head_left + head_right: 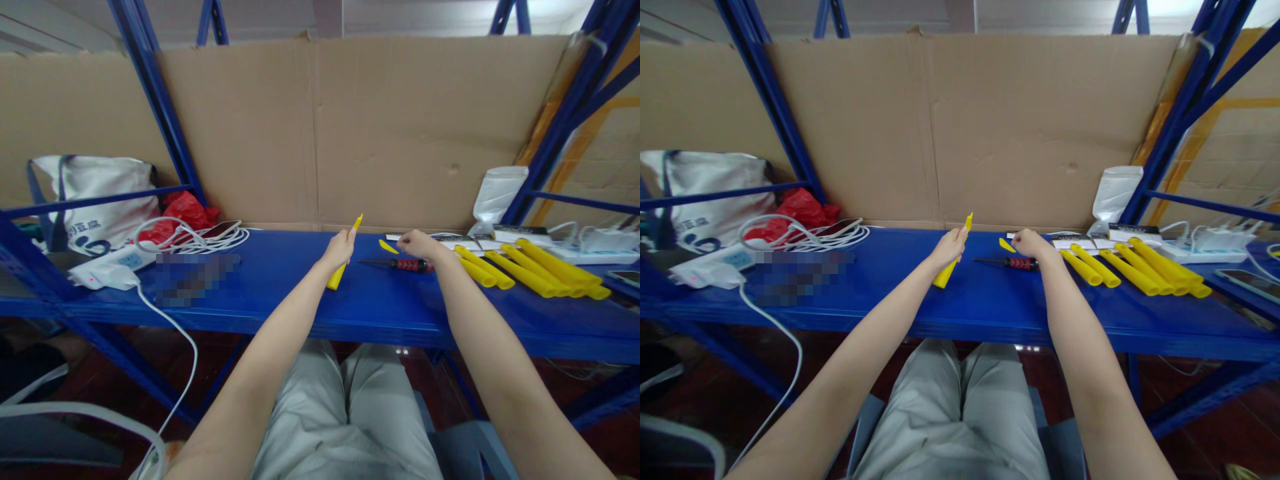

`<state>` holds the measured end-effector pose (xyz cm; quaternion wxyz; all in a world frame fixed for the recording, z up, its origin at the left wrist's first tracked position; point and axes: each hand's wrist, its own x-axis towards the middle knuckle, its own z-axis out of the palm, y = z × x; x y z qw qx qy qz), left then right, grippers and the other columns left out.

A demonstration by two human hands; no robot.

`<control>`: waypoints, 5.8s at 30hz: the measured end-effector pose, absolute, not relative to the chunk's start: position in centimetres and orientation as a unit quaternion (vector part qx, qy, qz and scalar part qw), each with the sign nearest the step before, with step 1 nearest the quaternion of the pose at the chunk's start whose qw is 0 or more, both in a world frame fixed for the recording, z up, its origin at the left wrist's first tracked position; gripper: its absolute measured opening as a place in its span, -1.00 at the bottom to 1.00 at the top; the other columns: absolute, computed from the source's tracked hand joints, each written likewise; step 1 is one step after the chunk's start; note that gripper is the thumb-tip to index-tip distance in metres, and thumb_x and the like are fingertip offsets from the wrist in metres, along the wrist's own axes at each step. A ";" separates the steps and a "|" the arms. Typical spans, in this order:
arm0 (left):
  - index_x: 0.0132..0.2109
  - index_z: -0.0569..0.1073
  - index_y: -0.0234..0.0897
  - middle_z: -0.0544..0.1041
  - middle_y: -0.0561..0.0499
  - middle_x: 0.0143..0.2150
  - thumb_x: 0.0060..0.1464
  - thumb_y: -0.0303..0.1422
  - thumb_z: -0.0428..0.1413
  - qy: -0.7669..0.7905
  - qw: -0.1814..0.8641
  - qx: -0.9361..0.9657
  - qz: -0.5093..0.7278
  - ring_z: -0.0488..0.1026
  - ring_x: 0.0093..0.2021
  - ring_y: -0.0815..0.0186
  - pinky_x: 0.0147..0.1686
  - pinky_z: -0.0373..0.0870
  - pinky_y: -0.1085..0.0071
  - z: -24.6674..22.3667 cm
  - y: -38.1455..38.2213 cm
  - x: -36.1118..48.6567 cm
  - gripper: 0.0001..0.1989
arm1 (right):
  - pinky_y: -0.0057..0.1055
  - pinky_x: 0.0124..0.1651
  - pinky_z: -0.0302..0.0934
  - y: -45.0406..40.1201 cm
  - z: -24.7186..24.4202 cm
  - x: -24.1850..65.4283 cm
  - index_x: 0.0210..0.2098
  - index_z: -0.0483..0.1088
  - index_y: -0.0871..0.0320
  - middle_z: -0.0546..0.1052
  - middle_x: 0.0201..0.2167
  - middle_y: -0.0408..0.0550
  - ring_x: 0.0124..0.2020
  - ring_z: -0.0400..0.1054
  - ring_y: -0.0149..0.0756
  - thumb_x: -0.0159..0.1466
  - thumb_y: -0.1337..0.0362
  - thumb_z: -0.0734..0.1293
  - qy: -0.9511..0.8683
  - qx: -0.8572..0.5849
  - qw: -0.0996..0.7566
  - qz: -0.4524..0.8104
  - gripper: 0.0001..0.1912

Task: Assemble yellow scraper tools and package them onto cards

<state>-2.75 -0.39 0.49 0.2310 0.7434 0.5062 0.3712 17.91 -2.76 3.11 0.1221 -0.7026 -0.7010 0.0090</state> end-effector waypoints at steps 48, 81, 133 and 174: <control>0.01 0.35 -0.30 0.49 -0.18 0.00 0.22 -0.22 -0.09 0.514 -0.006 0.847 0.137 0.45 0.00 0.11 -0.12 0.37 0.30 -0.2 -2.0 -2.2 -0.68 | -0.58 -0.69 -0.25 -2.6 3.0 17.4 -0.57 0.22 0.19 0.07 -0.76 -0.33 -0.74 -0.14 -0.62 0.14 0.32 0.36 -0.555 -0.642 0.416 0.329 -0.76; 0.28 0.18 0.01 0.45 -0.09 -0.05 0.29 -0.24 -0.23 0.467 -0.033 0.870 0.153 0.43 -0.05 0.18 -0.06 0.30 0.30 -0.3 -1.8 -2.4 -0.55 | -0.63 -0.74 -0.36 -2.5 2.0 14.9 -0.54 0.10 0.16 0.08 -0.75 -0.34 -0.79 -0.22 -0.66 0.27 0.31 0.25 -0.554 -0.567 0.316 0.521 -0.71; 0.24 0.23 0.04 0.41 0.00 -0.19 0.29 -0.28 -0.23 0.374 -0.070 0.905 0.188 0.42 -0.15 0.28 -0.13 0.30 0.39 -0.6 -2.5 -1.5 -0.58 | -0.52 -0.51 0.14 0.6 -0.1 15.7 -0.47 0.36 0.23 0.31 -0.74 -0.19 -0.65 0.19 -0.47 0.20 0.23 0.33 -0.510 -0.564 0.473 0.446 -0.80; 0.20 0.32 -0.01 0.47 -0.09 0.00 0.26 -0.29 -0.15 0.443 -0.045 0.883 0.149 0.44 -0.03 0.17 -0.08 0.34 0.31 -0.6 -1.1 -2.2 -0.60 | -0.31 -0.12 0.22 1.5 -0.5 17.7 -0.39 0.53 0.14 0.56 -0.28 0.10 -0.10 0.39 -0.11 0.12 0.23 0.34 -0.617 -0.759 0.209 -0.002 -0.86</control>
